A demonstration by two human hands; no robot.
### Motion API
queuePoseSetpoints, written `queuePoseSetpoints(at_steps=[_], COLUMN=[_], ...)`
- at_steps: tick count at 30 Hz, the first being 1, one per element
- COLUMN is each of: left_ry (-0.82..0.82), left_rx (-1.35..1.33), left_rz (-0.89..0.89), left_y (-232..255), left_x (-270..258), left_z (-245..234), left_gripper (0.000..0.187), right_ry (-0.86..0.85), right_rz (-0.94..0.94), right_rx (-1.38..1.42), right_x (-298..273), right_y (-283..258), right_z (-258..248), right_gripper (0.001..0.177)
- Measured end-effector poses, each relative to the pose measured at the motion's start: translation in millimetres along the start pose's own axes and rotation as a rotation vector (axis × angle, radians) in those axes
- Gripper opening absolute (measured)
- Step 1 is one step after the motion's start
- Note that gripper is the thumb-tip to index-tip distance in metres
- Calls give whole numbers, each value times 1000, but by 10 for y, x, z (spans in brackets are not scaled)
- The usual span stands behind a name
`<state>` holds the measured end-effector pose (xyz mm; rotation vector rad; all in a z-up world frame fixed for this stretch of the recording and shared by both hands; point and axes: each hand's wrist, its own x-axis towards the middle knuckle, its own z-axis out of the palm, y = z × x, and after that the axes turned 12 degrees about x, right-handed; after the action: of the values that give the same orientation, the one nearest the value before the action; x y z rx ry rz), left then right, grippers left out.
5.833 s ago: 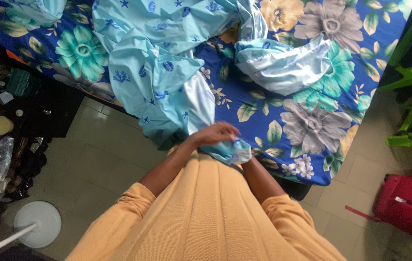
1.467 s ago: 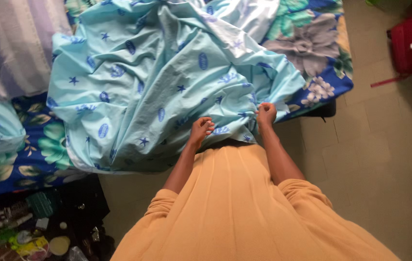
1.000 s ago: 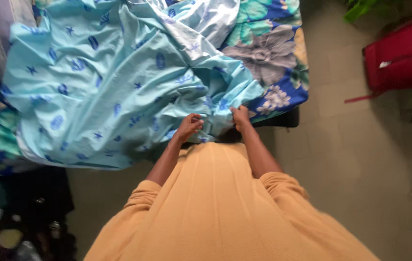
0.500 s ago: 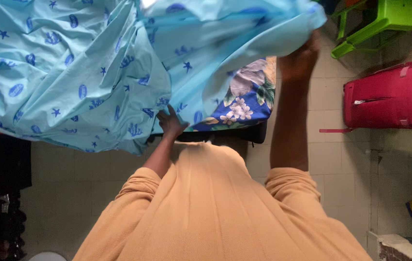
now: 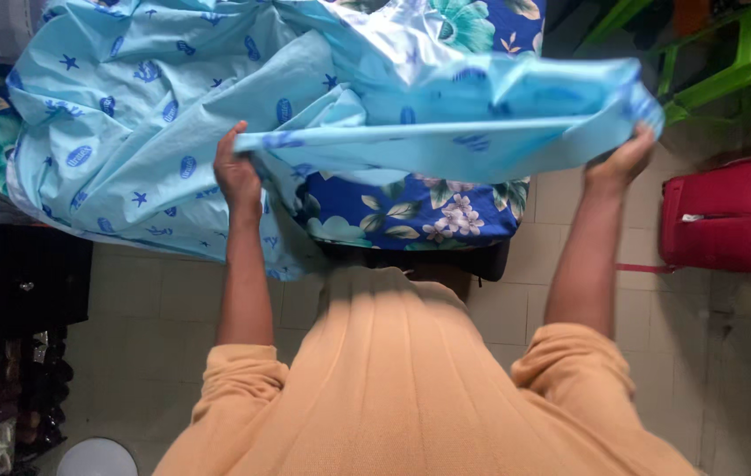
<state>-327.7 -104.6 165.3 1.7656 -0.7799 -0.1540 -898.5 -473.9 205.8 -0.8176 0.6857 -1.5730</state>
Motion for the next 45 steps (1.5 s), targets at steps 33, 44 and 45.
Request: queuePoseSetpoints(at_steps=[33,44,45], left_ry=[-1774,-1770,-1764], left_rx=[111,312,312], left_rz=[167,53,53], left_y=[273,1041,1054], left_x=[-1925,-2918,-2947], left_z=[1782,3112,3179], left_gripper=[29,35,35], right_ry=[-1,-788,-662], right_rz=[1266,439,368], right_rx=[-222,-783,-819], right_x=[-1827,-1795,-1600], right_y=[2086,2044,1960], right_z=[638,117,-49], right_gripper=[69,48,49])
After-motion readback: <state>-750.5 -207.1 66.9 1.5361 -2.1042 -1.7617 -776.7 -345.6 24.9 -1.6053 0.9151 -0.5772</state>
